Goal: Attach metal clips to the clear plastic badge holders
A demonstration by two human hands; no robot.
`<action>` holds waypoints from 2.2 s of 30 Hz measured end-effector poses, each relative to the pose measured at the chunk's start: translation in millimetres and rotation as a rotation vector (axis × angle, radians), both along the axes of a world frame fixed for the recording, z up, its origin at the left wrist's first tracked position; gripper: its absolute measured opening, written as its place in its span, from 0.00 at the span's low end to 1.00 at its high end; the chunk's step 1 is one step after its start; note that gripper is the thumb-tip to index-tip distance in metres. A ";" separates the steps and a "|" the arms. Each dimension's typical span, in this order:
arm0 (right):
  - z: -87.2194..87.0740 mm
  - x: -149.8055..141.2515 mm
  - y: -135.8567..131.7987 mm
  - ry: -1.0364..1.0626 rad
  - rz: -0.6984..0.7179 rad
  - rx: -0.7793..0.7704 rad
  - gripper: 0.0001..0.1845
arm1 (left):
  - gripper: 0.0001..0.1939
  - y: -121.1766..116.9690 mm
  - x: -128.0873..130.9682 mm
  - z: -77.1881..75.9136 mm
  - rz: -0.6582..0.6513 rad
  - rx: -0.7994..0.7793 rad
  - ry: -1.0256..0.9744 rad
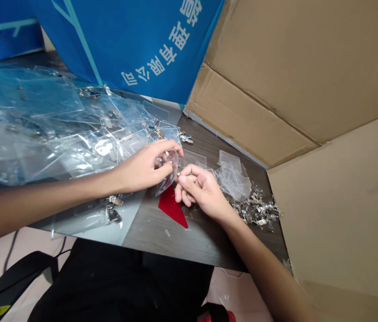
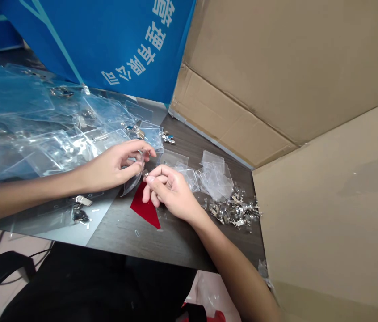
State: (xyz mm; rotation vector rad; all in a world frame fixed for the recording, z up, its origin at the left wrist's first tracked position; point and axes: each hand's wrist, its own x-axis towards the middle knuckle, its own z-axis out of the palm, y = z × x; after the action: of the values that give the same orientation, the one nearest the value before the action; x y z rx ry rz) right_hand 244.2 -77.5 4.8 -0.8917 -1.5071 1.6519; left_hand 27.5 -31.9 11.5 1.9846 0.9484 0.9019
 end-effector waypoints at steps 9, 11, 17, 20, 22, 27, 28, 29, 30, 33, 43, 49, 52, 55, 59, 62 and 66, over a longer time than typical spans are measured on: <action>1.3 -1.5 1.1 -0.085 -0.081 0.078 0.26 | 0.16 1.5 -1.3 -2.2 0.025 0.012 0.036; -1.4 -2.4 1.3 -0.103 -0.107 0.034 0.26 | 0.17 2.8 -1.4 -3.8 0.015 0.009 0.040; -6.0 -2.3 1.5 -0.171 -0.169 0.052 0.25 | 0.18 5.5 -0.6 -5.3 -0.022 -0.062 -0.015; -4.4 -1.3 0.5 -0.141 -0.147 0.097 0.22 | 0.19 5.1 -0.5 -3.1 -0.047 -0.137 -0.084; -2.7 -1.1 -1.2 -0.132 -0.128 0.120 0.19 | 0.20 4.3 -0.9 -0.9 -0.056 -0.170 -0.120; 0.3 -0.9 -6.5 -0.174 -0.102 0.204 0.14 | 0.19 2.6 -2.4 3.9 -0.069 -0.201 -0.131; 0.7 -0.6 -7.1 -0.182 -0.099 0.226 0.13 | 0.19 2.5 -2.6 4.6 -0.073 -0.210 -0.130; 1.0 -0.3 -7.4 -0.183 -0.100 0.248 0.11 | 0.19 2.4 -2.8 5.1 -0.074 -0.218 -0.131; 1.3 0.2 -7.5 -0.177 -0.101 0.268 0.10 | 0.19 2.3 -2.9 5.5 -0.072 -0.222 -0.136; 1.0 1.2 -6.5 -0.134 -0.105 0.302 0.09 | 0.19 2.4 -2.8 5.1 -0.062 -0.228 -0.137; -4.5 -2.2 -6.8 -0.098 -0.101 0.234 0.10 | 0.24 1.5 -8.6 -7.3 -0.232 -0.305 -0.220; 5.7 -0.2 -10.8 -0.141 -0.133 0.302 0.13 | 0.29 8.8 -14.2 -6.4 -0.309 -0.257 -0.247; 6.9 0.5 -11.8 -0.191 -0.148 0.395 0.14 | 0.31 13.0 -15.6 -7.6 -0.305 -0.211 -0.205; 5.3 0.5 -11.5 -0.227 -0.176 0.480 0.10 | 0.31 14.4 -15.8 -7.6 -0.293 -0.178 -0.169; 2.7 0.0 -10.8 -0.229 -0.222 0.569 0.04 | 0.30 11.6 -13.6 -3.6 -0.274 -0.153 -0.141; 0.7 0.1 -10.6 -0.235 -0.243 0.594 0.04 | 0.29 8.8 -11.5 0.8 -0.248 -0.133 -0.123; -2.7 1.2 -9.6 -0.250 -0.249 0.609 0.05 | 0.29 6.7 -10.2 3.9 -0.194 -0.076 -0.107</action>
State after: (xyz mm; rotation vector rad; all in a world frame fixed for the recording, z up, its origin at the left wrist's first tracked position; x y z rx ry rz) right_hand 245.4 -87.1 2.0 -0.9099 -1.8357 0.8437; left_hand 17.3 -25.2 15.3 1.9057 0.7065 0.8418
